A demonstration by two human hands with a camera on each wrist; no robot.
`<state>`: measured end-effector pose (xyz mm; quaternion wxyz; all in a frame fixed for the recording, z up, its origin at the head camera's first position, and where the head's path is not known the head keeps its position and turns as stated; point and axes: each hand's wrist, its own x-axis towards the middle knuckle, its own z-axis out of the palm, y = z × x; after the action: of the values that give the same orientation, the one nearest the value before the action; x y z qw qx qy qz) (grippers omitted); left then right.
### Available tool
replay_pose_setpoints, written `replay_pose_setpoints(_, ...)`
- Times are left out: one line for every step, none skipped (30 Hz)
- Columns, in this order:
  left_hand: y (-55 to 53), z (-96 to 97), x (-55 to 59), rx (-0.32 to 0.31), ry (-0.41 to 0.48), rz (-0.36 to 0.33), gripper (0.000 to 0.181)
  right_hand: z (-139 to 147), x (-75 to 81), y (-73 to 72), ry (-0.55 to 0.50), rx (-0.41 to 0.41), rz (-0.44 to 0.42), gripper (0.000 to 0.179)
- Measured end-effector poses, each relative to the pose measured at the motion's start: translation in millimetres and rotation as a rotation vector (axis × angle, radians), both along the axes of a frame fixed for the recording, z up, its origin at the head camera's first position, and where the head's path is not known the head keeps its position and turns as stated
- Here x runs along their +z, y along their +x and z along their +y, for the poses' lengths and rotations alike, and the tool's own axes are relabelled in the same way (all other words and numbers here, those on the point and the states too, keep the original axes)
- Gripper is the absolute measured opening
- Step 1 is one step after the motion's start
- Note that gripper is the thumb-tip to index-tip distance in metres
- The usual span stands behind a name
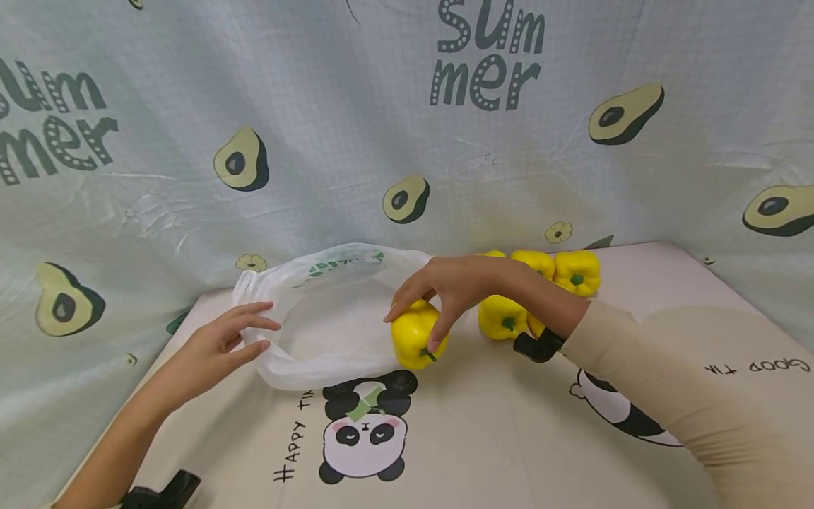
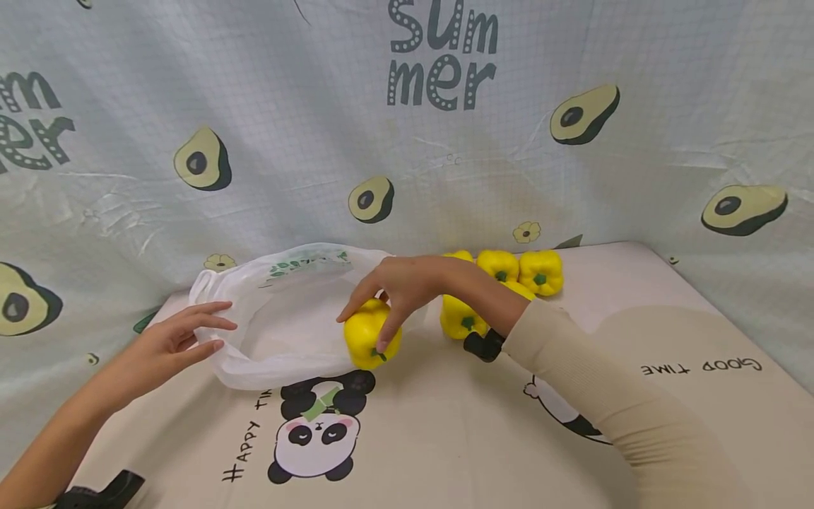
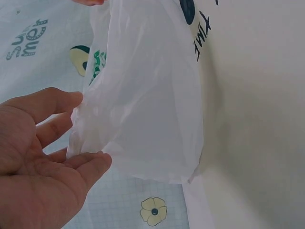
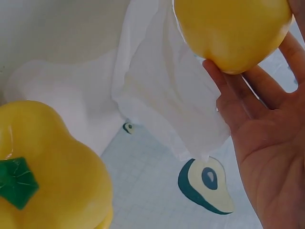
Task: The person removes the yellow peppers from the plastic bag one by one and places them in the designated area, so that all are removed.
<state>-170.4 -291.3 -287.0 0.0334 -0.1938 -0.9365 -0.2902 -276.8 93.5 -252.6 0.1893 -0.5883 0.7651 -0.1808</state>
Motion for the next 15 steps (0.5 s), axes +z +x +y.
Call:
replay_pose_setpoints(0.4, -0.4, 0.4, 0.001, -0.003, 0.000, 0.022, 0.7, 0.4, 0.6, -0.005, 0.003, 0.005, 0.067)
replay_pose_setpoints(0.6, -0.6, 0.6, 0.001, -0.006, 0.003, 0.022, 1.5, 0.8, 1.0, -0.008, 0.004, 0.012, 0.068)
replay_pose_setpoints(1.0, -1.0, 1.0, -0.002, -0.001, 0.001, 0.022, 2.2, 1.3, 1.6, -0.011, 0.006, 0.015, 0.068)
replay_pose_setpoints(1.2, -1.2, 1.1, 0.000, -0.007, 0.004, 0.022, 3.0, 1.6, 1.9, -0.014, 0.006, 0.019, 0.068)
replay_pose_setpoints(1.2, -1.4, 1.3, -0.002, -0.008, 0.005, 0.022, 3.8, 1.8, 2.1, -0.018, 0.006, 0.020, 0.068)
replay_pose_setpoints(1.3, -1.4, 1.5, -0.001, -0.010, 0.007, 0.022, 4.9, 1.7, 2.2, -0.020, 0.006, 0.019, 0.068)
replay_pose_setpoints(1.1, -1.5, 1.4, -0.004, -0.008, 0.011, 0.022, 6.2, 1.7, 2.4, -0.023, 0.005, 0.019, 0.068)
replay_pose_setpoints(0.7, -1.7, 1.4, -0.002, -0.009, 0.012, 0.022, 7.7, 1.6, 2.6, -0.025, 0.002, 0.020, 0.068)
replay_pose_setpoints(0.7, -1.9, 1.5, 0.000, -0.011, 0.013, 0.022, 9.3, 1.1, 2.8, -0.028, 0.000, 0.016, 0.068)
replay_pose_setpoints(0.6, -1.9, 1.6, 0.003, -0.013, 0.014, 0.022, 11.0, 0.7, 3.1, -0.031, -0.005, 0.012, 0.068)
replay_pose_setpoints(-0.2, -2.1, 1.4, 0.002, -0.011, 0.016, 0.023, 12.7, 0.3, 3.6, -0.033, -0.011, 0.008, 0.068)
replay_pose_setpoints(-0.4, -2.1, 1.6, 0.004, -0.013, 0.017, 0.023, 14.6, -0.1, 4.1, -0.035, -0.016, 0.007, 0.068)
replay_pose_setpoints(-0.5, -2.2, 1.8, 0.003, -0.013, 0.018, 0.023, 16.4, -0.3, 4.8, -0.039, -0.020, 0.009, 0.068)
replay_pose_setpoints(-0.4, -2.1, 2.4, 0.006, -0.018, 0.016, 0.023, 18.1, -0.2, 5.8, -0.041, -0.023, 0.011, 0.068)
replay_pose_setpoints(-0.4, -1.9, 2.8, 0.003, -0.017, 0.015, 0.022, 19.7, -0.2, 6.6, -0.045, -0.026, 0.004, 0.068)
